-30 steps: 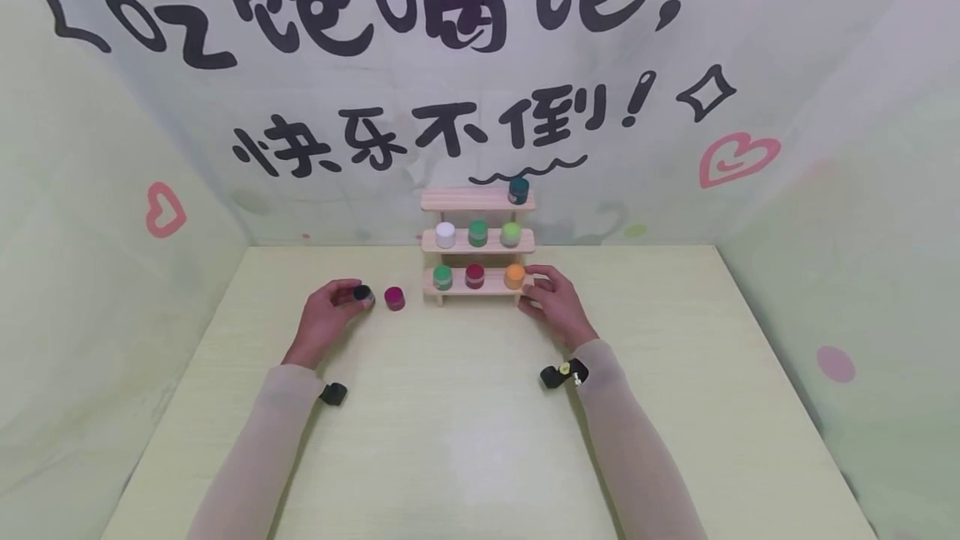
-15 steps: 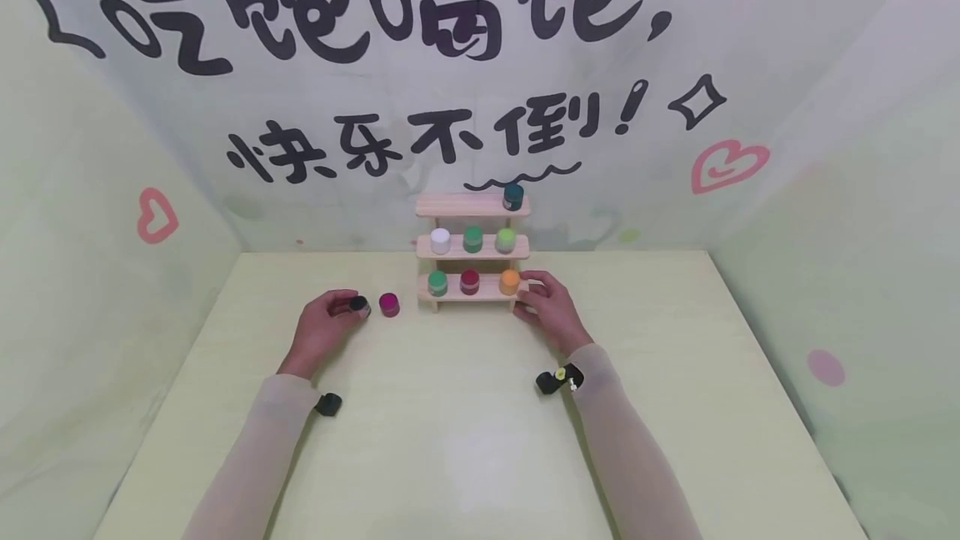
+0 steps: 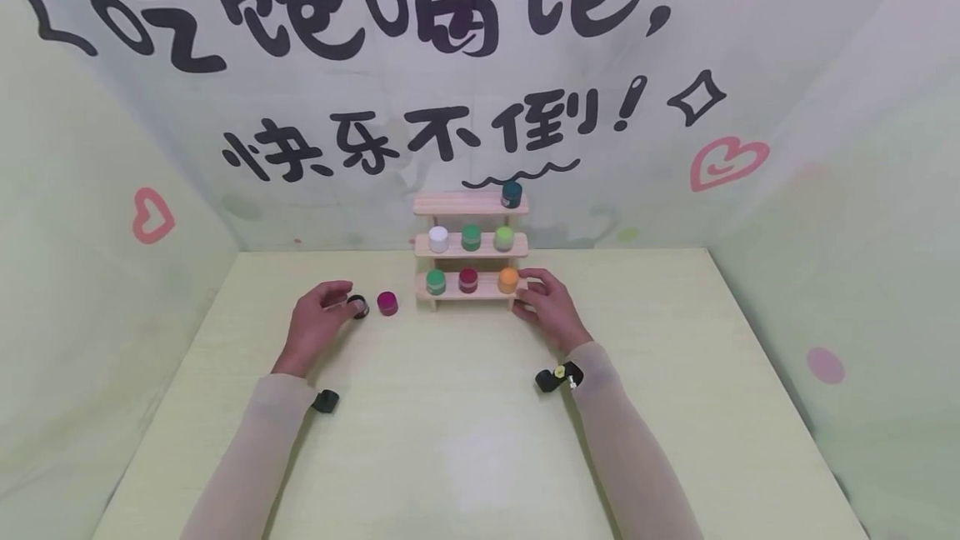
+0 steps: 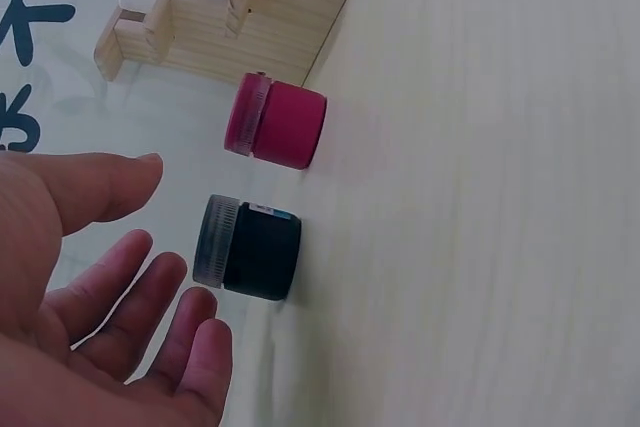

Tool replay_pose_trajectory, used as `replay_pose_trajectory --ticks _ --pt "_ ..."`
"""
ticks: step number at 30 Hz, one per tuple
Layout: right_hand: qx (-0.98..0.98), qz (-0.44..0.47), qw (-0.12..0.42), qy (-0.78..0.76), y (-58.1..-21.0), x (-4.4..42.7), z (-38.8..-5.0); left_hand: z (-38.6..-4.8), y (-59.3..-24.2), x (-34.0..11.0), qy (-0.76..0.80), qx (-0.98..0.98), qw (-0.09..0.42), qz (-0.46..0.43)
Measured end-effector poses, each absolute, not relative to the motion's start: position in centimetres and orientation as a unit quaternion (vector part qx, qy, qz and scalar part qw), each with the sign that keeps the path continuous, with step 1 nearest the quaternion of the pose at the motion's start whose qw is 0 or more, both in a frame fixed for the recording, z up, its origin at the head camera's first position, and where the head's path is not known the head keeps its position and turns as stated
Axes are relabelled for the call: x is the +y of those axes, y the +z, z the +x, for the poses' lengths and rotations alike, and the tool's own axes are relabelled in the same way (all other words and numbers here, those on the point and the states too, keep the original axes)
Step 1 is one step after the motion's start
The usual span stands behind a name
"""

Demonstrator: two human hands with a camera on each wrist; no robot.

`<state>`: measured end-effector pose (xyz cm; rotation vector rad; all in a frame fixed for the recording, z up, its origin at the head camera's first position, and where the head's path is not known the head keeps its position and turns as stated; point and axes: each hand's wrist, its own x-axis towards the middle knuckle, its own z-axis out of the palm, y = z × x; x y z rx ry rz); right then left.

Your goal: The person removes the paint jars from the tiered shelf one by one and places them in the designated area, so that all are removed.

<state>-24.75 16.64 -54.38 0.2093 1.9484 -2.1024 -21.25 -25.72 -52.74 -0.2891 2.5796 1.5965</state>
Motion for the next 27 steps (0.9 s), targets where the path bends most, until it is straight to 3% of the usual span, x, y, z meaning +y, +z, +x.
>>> replay_pose_trajectory --ticks 27 --pt "0.674 0.083 0.135 -0.721 -54.1 16.5 -24.7 -23.3 -46.9 -20.5 0.574 0.818 -0.023 -0.023"
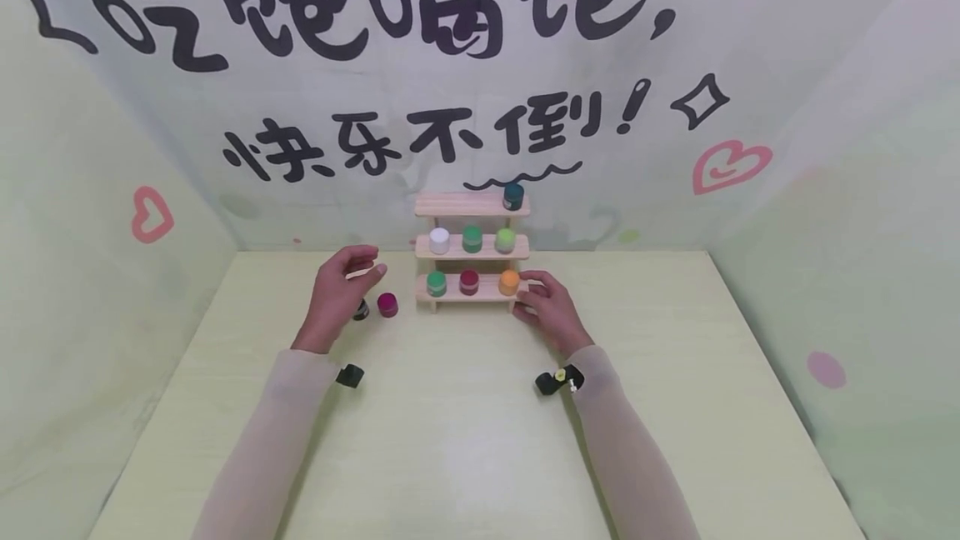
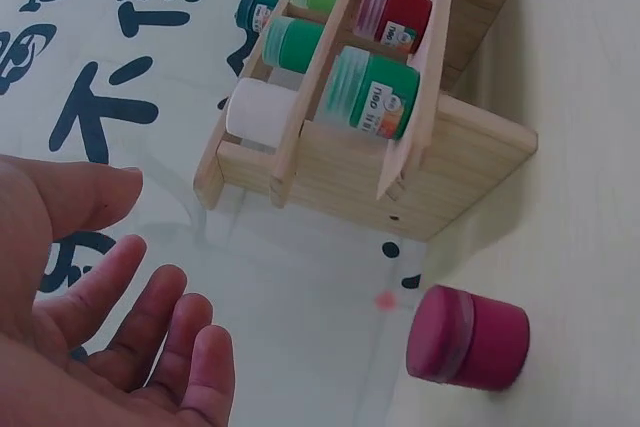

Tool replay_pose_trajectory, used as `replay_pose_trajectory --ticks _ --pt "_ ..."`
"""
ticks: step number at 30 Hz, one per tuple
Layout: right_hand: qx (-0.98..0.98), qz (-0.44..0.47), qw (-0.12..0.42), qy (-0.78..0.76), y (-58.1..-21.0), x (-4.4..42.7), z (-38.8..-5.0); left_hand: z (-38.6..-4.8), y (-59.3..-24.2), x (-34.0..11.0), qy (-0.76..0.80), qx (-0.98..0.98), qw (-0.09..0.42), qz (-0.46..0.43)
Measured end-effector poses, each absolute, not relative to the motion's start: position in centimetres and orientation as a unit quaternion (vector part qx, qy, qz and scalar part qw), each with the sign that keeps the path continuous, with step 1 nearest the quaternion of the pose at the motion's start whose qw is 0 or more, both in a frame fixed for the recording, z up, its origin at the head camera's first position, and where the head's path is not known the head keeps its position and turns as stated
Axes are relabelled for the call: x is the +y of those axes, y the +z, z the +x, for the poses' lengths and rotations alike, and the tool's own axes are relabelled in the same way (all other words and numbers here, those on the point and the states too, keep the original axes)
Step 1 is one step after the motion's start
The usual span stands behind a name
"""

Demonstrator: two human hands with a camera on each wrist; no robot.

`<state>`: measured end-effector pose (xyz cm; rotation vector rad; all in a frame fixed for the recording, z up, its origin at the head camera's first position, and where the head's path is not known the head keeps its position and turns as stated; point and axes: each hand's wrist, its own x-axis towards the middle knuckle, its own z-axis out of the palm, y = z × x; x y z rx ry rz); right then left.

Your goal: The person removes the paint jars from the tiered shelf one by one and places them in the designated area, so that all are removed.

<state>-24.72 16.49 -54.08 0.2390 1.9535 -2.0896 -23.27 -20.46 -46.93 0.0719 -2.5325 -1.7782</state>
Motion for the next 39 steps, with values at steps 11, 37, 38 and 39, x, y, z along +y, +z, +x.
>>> replay_pose_trajectory --ticks 11,37,38,39 --pt "0.671 0.076 0.127 -0.727 -54.4 16.5 -24.7 -25.4 -44.6 -17.3 -0.587 -0.808 0.043 0.014" --pt "0.674 0.075 0.126 -0.724 -54.4 16.4 -24.7 -29.4 -42.3 -10.8 -0.598 -0.797 0.062 -0.054" --pt "0.674 0.076 0.127 -0.724 -54.4 16.4 -24.7 -29.6 -42.3 -10.5 -0.597 -0.798 0.061 -0.056" --pt "0.673 0.076 0.127 -0.724 -54.4 16.4 -24.7 -29.7 -42.2 -10.2 -0.597 -0.798 0.059 -0.055"
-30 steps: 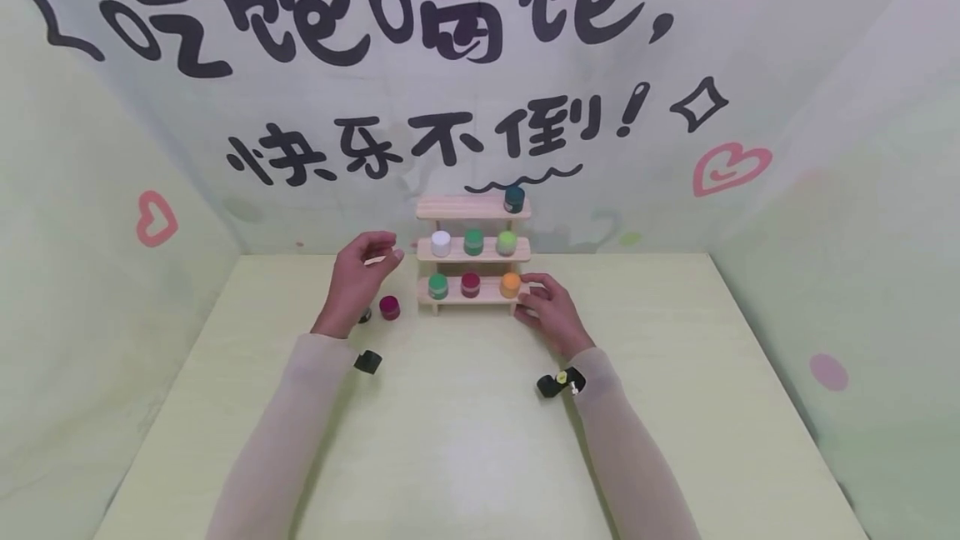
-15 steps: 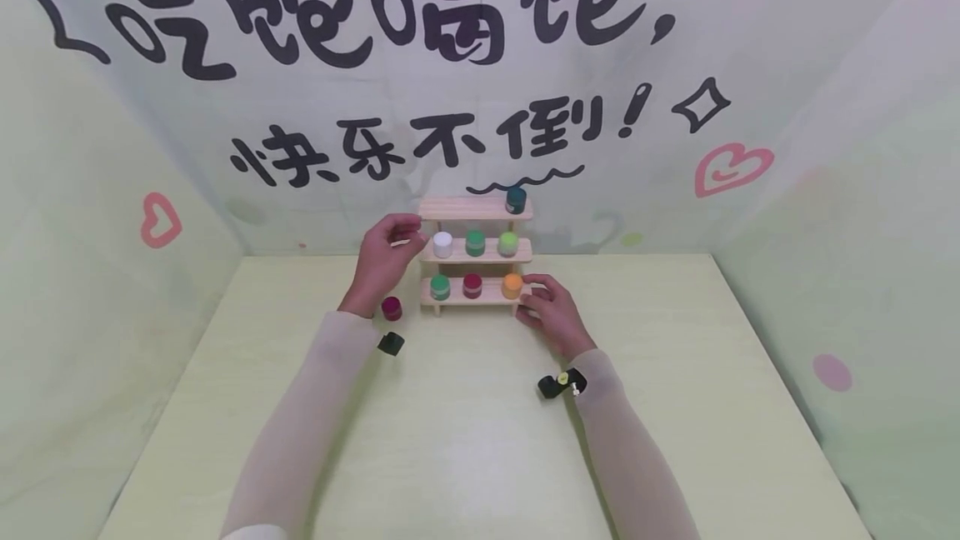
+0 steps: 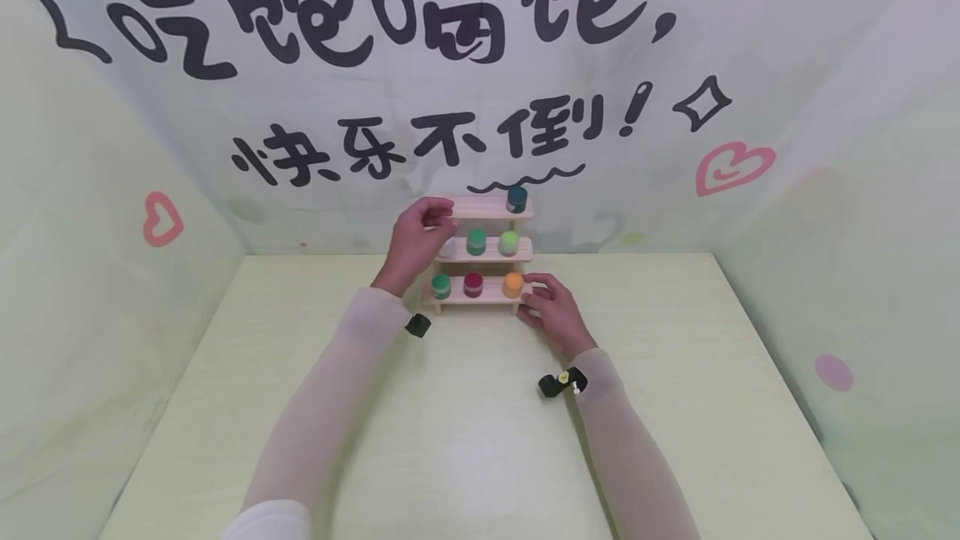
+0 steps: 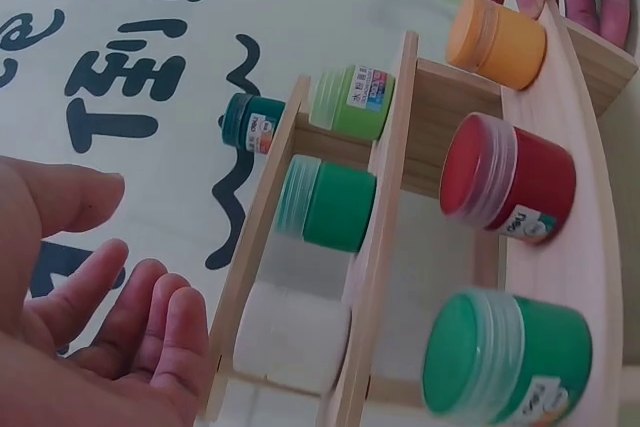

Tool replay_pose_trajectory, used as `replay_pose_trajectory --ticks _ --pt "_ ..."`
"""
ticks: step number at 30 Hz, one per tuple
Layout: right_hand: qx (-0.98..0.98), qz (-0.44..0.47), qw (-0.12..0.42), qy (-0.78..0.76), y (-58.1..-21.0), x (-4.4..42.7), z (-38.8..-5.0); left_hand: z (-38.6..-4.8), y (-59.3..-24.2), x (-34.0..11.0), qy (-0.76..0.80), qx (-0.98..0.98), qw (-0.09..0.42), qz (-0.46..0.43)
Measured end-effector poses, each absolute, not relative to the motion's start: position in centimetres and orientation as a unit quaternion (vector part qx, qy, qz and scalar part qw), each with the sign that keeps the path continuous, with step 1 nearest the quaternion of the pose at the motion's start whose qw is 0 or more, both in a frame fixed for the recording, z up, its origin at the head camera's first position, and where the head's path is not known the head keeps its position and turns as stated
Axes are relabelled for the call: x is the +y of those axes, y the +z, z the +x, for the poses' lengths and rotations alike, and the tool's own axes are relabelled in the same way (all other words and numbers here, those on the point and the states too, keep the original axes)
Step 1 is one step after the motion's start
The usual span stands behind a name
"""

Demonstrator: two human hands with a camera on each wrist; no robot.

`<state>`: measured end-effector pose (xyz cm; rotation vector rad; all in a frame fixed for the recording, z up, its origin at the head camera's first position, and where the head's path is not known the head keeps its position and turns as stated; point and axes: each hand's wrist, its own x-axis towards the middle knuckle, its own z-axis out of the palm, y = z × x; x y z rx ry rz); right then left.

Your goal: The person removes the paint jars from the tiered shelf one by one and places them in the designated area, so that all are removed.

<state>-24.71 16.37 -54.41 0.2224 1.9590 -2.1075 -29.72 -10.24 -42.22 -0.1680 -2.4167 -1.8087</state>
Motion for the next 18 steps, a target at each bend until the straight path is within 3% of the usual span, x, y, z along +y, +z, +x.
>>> replay_pose_trajectory --ticks 18 --pt "0.671 0.079 0.128 -0.726 -54.4 16.5 -24.6 -32.3 -41.2 -4.8 -0.578 -0.814 0.028 -0.046"
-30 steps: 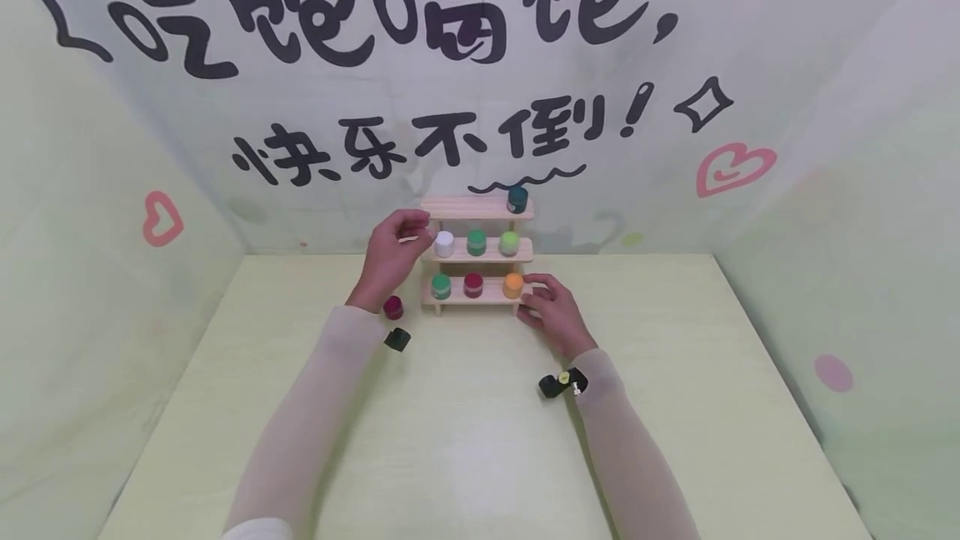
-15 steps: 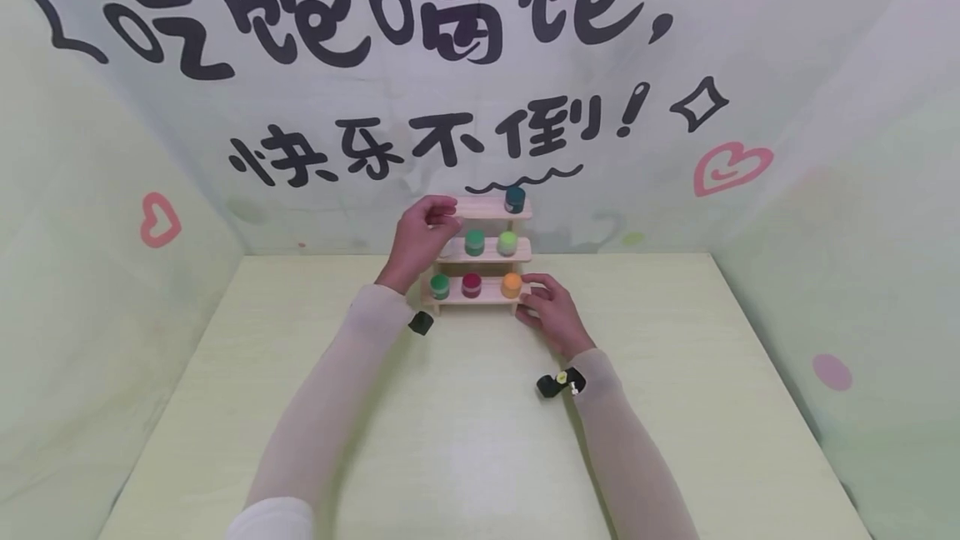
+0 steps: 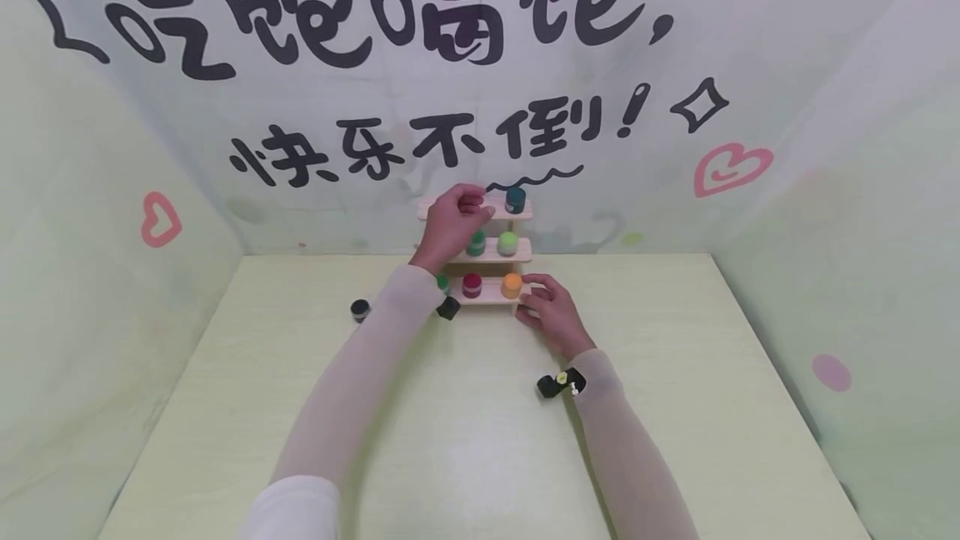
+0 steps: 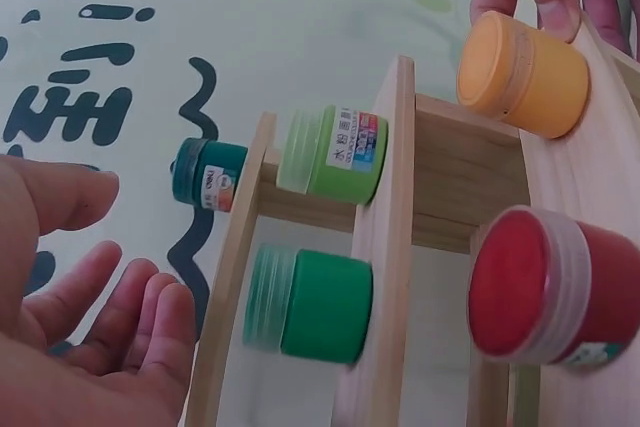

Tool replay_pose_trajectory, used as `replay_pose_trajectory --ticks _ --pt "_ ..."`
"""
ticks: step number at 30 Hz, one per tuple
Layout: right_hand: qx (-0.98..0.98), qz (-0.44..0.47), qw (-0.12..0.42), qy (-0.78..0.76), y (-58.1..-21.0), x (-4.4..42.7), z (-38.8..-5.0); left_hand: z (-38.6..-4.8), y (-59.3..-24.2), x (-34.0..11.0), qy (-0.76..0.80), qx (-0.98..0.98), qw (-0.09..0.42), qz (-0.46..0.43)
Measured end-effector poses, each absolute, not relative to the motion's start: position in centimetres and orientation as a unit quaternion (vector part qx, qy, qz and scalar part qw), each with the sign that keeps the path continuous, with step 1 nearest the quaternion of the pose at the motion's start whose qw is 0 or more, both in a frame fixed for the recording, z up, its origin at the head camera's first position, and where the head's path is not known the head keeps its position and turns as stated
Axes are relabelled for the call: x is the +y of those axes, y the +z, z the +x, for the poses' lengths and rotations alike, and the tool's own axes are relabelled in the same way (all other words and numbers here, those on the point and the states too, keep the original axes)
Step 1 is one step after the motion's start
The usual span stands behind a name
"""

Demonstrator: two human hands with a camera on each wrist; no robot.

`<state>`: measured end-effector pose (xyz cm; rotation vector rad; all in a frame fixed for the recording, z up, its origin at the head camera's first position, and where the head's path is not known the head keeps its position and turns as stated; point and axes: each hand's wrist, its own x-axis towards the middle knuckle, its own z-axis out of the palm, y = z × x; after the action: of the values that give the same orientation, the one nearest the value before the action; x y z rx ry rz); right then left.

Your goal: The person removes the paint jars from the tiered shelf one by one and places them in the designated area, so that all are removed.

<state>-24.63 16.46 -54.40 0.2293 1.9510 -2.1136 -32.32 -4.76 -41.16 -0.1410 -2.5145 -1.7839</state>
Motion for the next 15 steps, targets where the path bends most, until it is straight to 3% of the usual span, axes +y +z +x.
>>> replay_pose_trajectory --ticks 15 --pt "0.661 0.076 0.122 -0.736 -54.4 16.3 -24.5 -34.2 -41.4 -1.4 -0.525 -0.845 0.05 -0.091"
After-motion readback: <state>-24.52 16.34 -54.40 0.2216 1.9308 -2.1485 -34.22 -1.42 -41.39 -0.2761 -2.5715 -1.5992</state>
